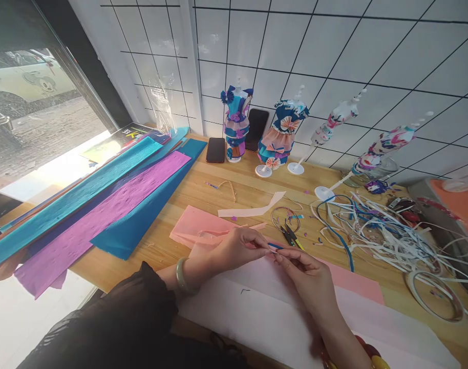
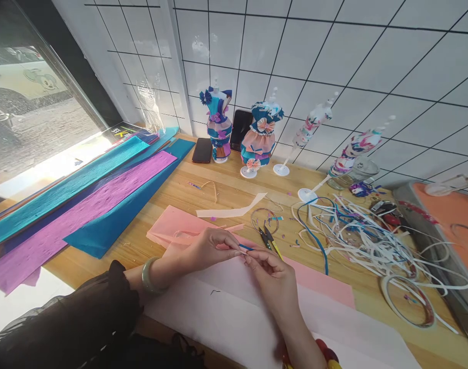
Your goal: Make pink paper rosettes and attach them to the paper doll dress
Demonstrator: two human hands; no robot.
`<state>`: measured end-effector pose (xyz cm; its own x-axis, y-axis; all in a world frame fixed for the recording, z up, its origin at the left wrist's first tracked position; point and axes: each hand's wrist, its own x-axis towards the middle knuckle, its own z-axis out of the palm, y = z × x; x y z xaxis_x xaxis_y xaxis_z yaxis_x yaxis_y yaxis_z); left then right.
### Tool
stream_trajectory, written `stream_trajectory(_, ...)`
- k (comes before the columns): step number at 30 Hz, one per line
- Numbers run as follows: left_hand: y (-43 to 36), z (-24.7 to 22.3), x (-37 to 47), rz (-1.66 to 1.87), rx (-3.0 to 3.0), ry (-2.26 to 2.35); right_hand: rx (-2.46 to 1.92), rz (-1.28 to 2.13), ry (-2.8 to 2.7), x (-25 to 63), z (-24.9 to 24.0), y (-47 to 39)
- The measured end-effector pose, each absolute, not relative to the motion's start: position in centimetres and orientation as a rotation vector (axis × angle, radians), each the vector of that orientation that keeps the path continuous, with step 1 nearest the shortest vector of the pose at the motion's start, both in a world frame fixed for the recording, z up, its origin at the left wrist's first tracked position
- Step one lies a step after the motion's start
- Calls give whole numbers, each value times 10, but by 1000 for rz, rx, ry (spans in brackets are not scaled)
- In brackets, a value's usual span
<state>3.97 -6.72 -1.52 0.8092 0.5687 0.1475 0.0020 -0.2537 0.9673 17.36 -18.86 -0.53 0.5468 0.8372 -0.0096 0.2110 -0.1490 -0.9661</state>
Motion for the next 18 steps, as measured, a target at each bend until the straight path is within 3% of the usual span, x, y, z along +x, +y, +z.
stream_trajectory(18,-66,-16,41,563,1846,397,-1716,548,-1042,172,-10,-191)
